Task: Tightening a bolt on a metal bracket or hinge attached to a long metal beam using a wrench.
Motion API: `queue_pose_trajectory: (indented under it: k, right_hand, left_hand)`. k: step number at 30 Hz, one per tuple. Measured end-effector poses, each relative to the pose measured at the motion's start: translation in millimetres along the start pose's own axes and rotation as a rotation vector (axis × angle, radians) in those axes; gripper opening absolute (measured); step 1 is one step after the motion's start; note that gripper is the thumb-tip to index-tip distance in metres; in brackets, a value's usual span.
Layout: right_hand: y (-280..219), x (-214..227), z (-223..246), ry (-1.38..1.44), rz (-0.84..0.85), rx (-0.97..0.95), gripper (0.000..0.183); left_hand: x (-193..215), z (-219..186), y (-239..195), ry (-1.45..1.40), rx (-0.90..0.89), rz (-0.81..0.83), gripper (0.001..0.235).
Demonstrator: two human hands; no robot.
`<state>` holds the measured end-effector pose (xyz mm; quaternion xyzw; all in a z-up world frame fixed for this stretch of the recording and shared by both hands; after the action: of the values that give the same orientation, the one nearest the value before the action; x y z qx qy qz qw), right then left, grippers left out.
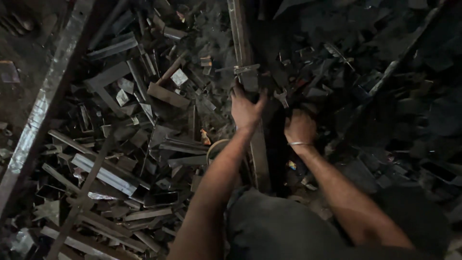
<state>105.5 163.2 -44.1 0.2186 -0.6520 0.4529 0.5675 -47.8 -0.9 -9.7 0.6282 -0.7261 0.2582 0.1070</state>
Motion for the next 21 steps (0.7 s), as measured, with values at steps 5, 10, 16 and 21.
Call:
queue_pose_trajectory:
  k: [5,10,16,21]
  right_hand:
    - [-5,-17,-11,0.018,0.216,-0.143,0.025]
    - [-25,-34,5,0.185,0.069,0.009,0.038]
    - [-44,-64,23,0.03,-0.021,0.152,0.032]
    - [-38,-23,38,0.191,0.148,-0.183,0.033]
  left_hand:
    - [4,-3,4,0.015,0.079,0.025,0.102]
    - [6,-5,5,0.0,0.121,0.023,0.101]
    - [0,10,2,0.026,0.157,0.062,0.097]
    - [6,3,3,0.019,0.017,-0.008,0.108]
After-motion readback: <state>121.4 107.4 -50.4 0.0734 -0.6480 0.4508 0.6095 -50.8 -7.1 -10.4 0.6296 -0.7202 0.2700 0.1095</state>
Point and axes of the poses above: each hand's wrist, its own y-axis towards the middle knuckle, its own x-axis out of the back of the hand, z = x × y, the point moved 5 cm from there along y, towards the middle knuckle, and after that the axes turned 3 degrees about -y, right-handed, at the moved point
